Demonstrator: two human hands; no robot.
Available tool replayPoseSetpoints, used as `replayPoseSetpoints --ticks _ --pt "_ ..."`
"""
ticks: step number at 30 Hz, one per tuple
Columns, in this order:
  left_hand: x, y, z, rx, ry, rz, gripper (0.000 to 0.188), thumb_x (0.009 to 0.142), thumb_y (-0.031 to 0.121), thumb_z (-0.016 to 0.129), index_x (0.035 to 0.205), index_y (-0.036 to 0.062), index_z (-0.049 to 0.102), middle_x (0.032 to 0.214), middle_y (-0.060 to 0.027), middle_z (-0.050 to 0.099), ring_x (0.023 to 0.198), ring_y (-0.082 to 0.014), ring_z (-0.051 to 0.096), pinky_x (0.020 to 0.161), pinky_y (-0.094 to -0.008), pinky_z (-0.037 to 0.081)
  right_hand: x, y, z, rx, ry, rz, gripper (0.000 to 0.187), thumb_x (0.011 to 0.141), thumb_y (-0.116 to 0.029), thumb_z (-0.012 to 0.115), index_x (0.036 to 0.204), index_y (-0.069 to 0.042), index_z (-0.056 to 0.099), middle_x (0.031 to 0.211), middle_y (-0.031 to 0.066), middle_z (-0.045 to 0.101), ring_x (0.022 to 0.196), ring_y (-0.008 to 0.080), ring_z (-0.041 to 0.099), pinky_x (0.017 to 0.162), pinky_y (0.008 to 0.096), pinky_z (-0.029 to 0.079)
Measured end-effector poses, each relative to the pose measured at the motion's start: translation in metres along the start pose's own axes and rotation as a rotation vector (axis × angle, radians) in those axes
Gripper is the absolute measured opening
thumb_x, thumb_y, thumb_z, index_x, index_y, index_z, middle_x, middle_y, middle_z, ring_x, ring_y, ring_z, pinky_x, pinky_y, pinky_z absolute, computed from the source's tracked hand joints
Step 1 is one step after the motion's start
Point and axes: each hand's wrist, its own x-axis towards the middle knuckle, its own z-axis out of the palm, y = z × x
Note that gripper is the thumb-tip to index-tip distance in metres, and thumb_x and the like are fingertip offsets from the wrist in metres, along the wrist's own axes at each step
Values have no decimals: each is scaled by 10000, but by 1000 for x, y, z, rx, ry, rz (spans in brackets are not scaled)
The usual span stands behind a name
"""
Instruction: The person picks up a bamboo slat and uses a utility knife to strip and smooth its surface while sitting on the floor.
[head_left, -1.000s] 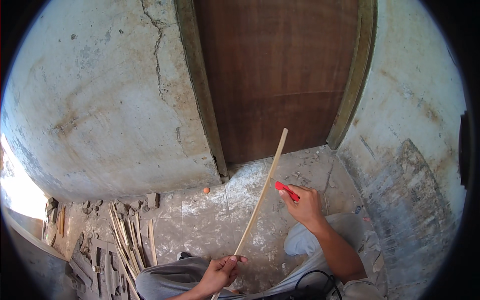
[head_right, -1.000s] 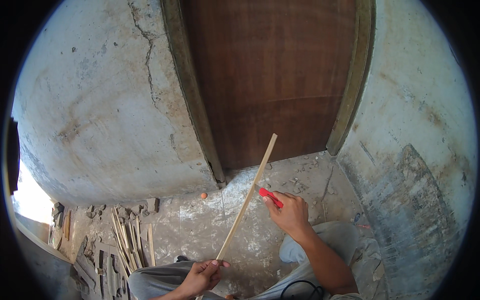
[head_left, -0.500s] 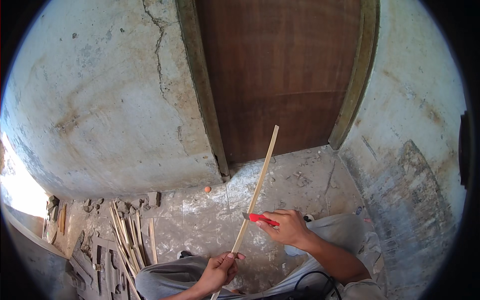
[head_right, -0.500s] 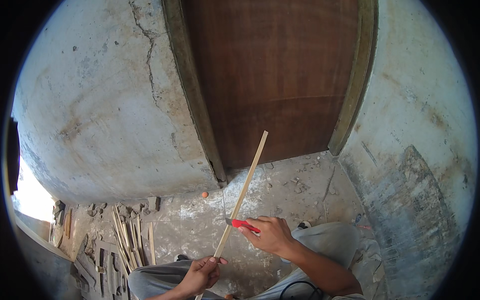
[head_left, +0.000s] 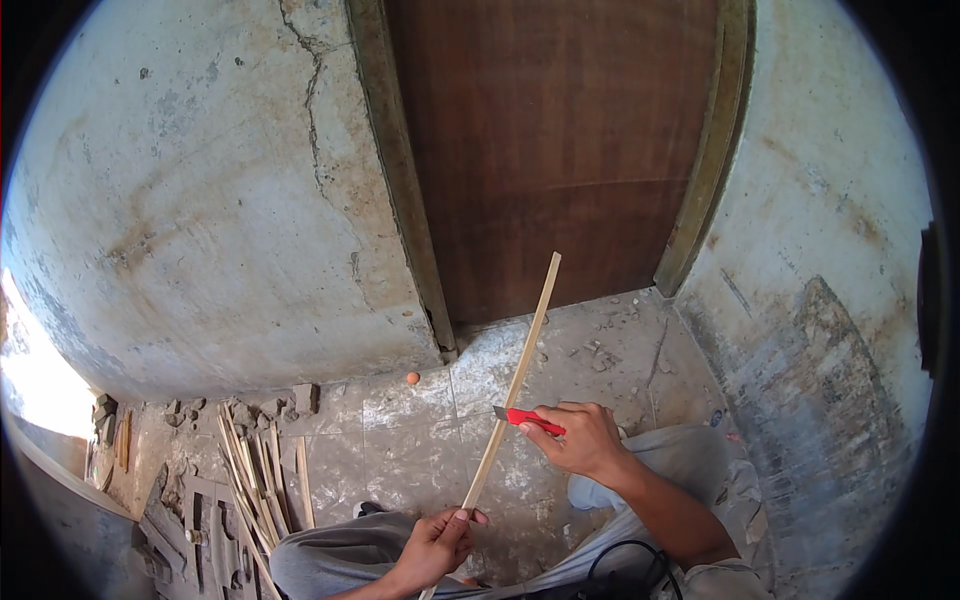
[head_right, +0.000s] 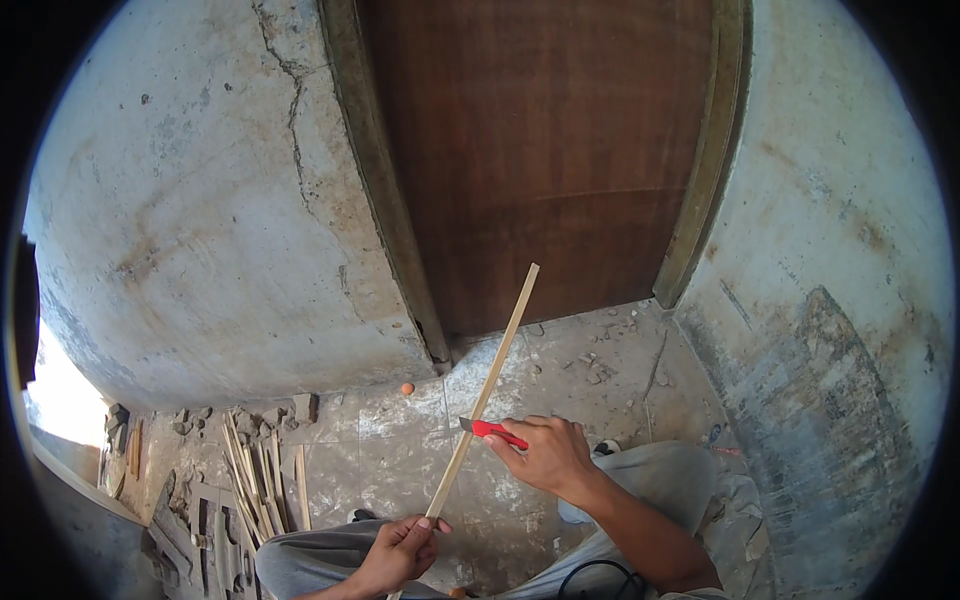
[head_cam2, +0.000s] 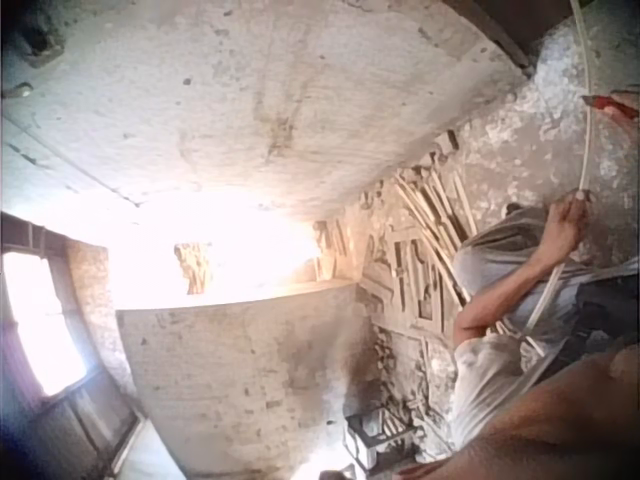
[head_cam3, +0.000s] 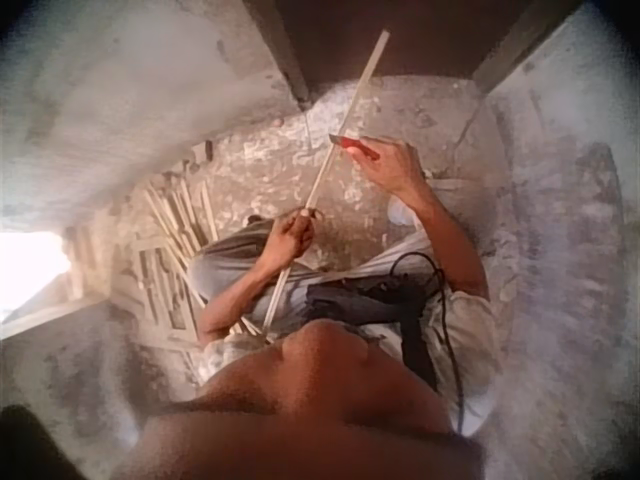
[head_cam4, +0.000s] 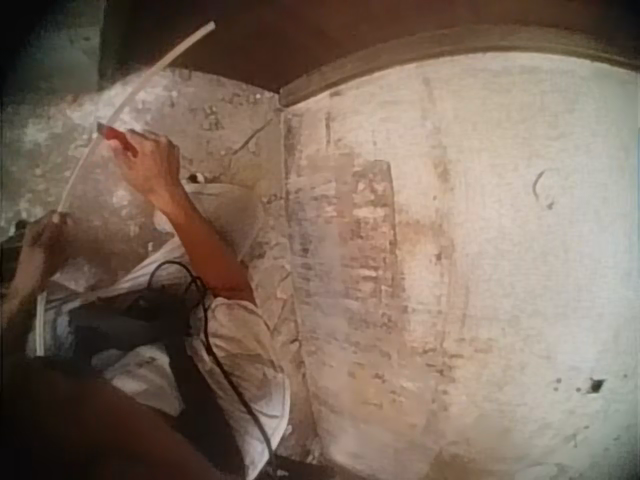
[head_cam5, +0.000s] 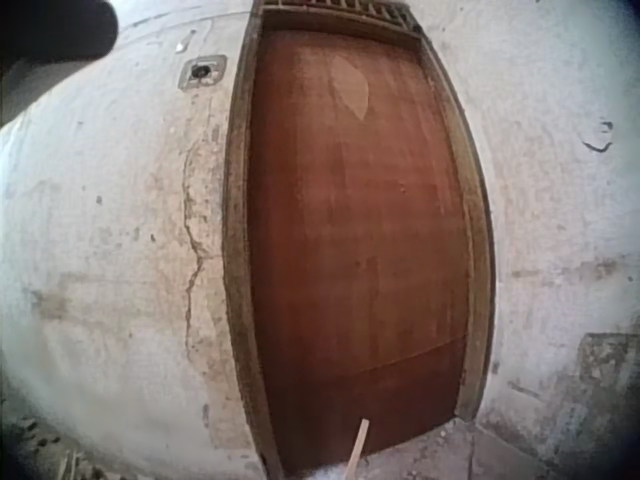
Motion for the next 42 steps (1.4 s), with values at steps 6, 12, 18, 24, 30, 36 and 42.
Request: replayPoseSetpoints --ticks 6,12,18,24,30,36,42 --pt "-1 3 -2 -49 -22 -15 342 1080 251 365 1114 -32 554 610 35 350 486 -48 297 430 -230 241 3 -4 1 -4 31 1 320 866 -377 680 932 -71 747 735 120 701 624 295 687 532 407 536" --pt "-3 7 -1 -27 -8 -25 340 1078 252 373 1111 -35 552 608 38 346 475 -45 296 427 -231 238 5 0 7 18 48 -1 296 850 -350 704 909 -63 747 705 120 686 607 301 675 525 396 522" --pt "-3 5 -2 49 4 16 348 1079 263 369 1111 -31 554 611 41 372 479 -36 306 430 -226 243 6 0 6 24 45 8 272 837 -319 724 892 -53 741 678 122 671 599 316 663 525 384 511" --pt "-4 4 -1 126 20 57 349 1080 268 365 1109 -21 558 610 42 384 485 -33 319 439 -222 254 7 1 8 19 48 -2 275 834 -322 725 898 -55 740 684 124 671 602 315 664 526 386 512" --pt "-3 0 -1 119 16 77 365 1079 275 363 1146 -25 560 629 21 444 489 -44 383 459 -218 317 7 0 8 -5 39 12 280 833 -329 725 916 -61 739 697 124 677 613 312 667 535 388 517" --pt "-6 4 7 117 82 207 361 1053 346 445 1021 14 585 582 64 327 466 -42 281 419 -228 225 9 -1 8 -14 25 27 293 840 -342 714 924 -62 738 710 126 682 623 318 671 537 398 518" --pt "-4 1 6 110 97 195 367 1052 353 446 1014 17 588 582 63 327 468 -40 280 422 -228 223 11 -1 9 -15 23 44 307 837 -355 716 924 -63 744 704 131 679 620 319 670 535 400 518"
